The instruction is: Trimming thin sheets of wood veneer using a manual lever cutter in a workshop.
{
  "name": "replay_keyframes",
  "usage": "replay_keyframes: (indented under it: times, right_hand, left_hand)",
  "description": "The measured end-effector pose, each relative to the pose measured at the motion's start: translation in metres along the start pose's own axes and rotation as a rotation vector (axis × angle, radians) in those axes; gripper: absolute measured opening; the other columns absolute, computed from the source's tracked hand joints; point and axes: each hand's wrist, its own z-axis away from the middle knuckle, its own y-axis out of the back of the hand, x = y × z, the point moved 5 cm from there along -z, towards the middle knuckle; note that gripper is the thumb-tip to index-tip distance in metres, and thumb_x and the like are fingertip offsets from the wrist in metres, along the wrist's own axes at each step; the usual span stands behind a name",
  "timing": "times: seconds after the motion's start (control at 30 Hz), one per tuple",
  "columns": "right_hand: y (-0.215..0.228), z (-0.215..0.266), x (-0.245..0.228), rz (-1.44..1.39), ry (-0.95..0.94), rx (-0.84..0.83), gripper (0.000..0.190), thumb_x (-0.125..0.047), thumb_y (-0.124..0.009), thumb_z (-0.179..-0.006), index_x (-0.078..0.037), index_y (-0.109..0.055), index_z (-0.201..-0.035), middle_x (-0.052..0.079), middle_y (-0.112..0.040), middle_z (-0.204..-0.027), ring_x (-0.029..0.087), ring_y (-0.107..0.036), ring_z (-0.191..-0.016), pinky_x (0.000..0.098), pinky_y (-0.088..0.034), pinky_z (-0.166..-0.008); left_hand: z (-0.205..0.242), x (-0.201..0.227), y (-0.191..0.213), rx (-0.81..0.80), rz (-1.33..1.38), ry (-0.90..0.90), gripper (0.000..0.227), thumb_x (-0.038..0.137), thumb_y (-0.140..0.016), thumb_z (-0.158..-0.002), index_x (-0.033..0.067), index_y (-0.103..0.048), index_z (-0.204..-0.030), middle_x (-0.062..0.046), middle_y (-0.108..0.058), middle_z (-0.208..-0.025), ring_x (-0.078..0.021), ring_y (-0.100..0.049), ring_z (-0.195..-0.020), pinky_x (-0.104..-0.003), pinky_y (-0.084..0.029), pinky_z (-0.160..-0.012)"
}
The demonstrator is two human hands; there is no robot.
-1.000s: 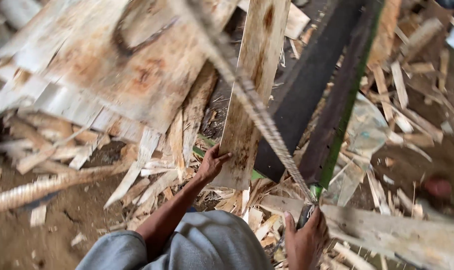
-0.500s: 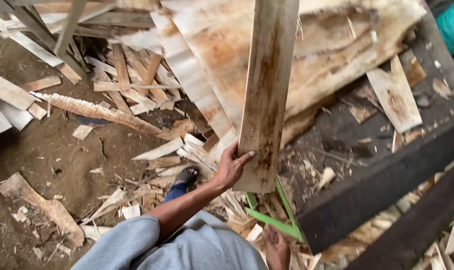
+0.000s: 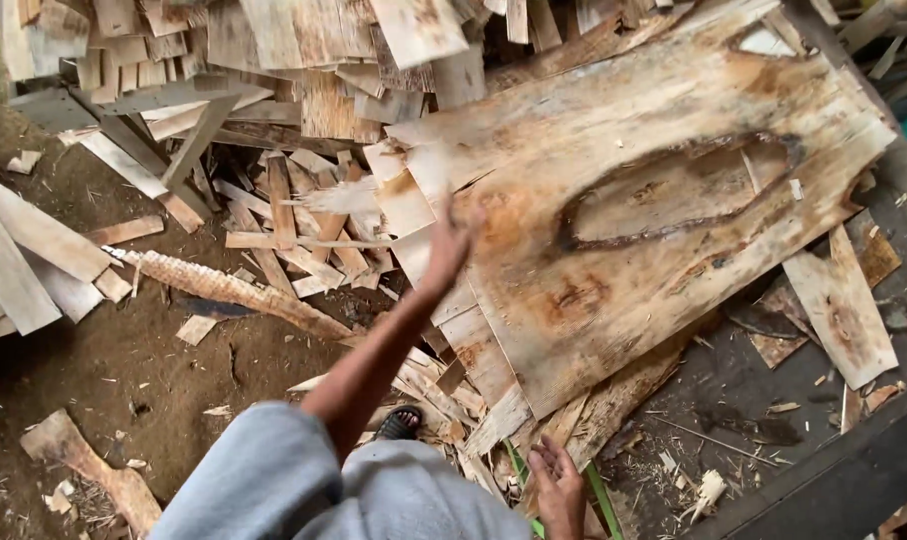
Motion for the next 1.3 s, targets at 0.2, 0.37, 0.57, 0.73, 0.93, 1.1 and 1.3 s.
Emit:
replay_keyframes:
  times: [0.2,0.37,0.57,0.73,0.93,1.1,1.3]
  right_hand:
    - [-0.008,-0.090,0.162,-0.180,0.224,-0.024,0.051,-0.017,-0.077,-0.089,0.001,-0.061,-0.135,0.019,-0.077,-0.121,0.028,-0.074,-0.112,0.0378,-0.056,-0.099]
    - [-0.004,-0.037,0.096,-0.062,0.214,0.050,0.050,-0.018,-0.073,-0.091,0.000,-0.060,-0.136,0.015,-0.074,-0.125,0.023,-0.071,-0.113,0.0339,-0.055,-0.097]
    - [-0.003,-0.031,0.096,-0.075,0.204,0.079,0.046,-0.019,-0.072,-0.093,0.001,-0.062,-0.134,0.014,-0.075,-0.124,0.022,-0.073,-0.111,0.0333,-0.057,-0.097]
    - [-0.003,-0.026,0.091,-0.135,0.188,0.097,0.048,-0.019,-0.072,-0.093,0.001,-0.060,-0.135,0.013,-0.074,-0.124,0.022,-0.072,-0.111,0.0329,-0.057,-0.097]
    - [-0.004,-0.014,0.065,0.050,0.029,0.142,0.050,-0.026,-0.070,-0.096,-0.005,-0.058,-0.139,0.012,-0.070,-0.129,0.023,-0.070,-0.112,0.0368,-0.057,-0.095]
    - [0.012,-0.009,0.060,0.285,0.183,0.565,0.065,-0.027,-0.075,-0.092,-0.003,-0.049,-0.146,0.020,-0.058,-0.145,0.035,-0.058,-0.128,0.0503,-0.045,-0.108]
    - [0.000,-0.021,0.072,0.310,0.227,0.530,0.078,-0.031,-0.080,-0.084,0.000,-0.045,-0.147,0.021,-0.054,-0.146,0.037,-0.054,-0.131,0.0491,-0.044,-0.112]
  left_hand:
    - [0.069,-0.192,-0.052,-0.363,-0.509,-0.394,0.089,0.023,-0.079,-0.088,0.0123,-0.030,-0.162,-0.026,-0.027,-0.166,-0.0458,-0.032,-0.150,-0.053,-0.031,-0.120]
    - [0.104,-0.215,-0.080,-0.487,-0.694,-0.380,0.084,0.019,-0.076,-0.085,0.0143,-0.036,-0.159,-0.026,-0.028,-0.166,-0.0448,-0.035,-0.148,-0.049,-0.037,-0.122]
    - [0.113,-0.162,-0.083,-0.309,-0.495,-0.277,0.085,0.024,-0.077,-0.093,0.0163,-0.028,-0.163,-0.026,0.000,-0.171,-0.0458,-0.014,-0.157,-0.062,-0.027,-0.121]
    - [0.103,-0.173,-0.071,-0.150,-0.175,-0.095,0.097,0.019,-0.072,-0.092,0.0100,-0.008,-0.165,-0.023,-0.001,-0.174,-0.0414,-0.015,-0.159,-0.060,-0.024,-0.122]
    - [0.067,-0.248,-0.050,-0.157,0.375,0.136,0.094,0.006,-0.068,-0.095,0.0075,-0.004,-0.165,-0.024,-0.016,-0.171,-0.0382,-0.035,-0.153,-0.049,-0.035,-0.123]
    - [0.058,-0.215,-0.044,-0.111,0.433,0.414,0.064,0.003,-0.064,-0.096,-0.0026,-0.038,-0.154,-0.022,-0.053,-0.142,-0.0301,-0.061,-0.120,-0.046,-0.061,-0.097]
    - [0.047,-0.131,-0.059,-0.332,0.441,0.459,0.022,0.011,-0.061,-0.099,-0.0054,-0.056,-0.113,-0.013,-0.069,-0.092,-0.0236,-0.071,-0.080,-0.046,-0.065,-0.078]
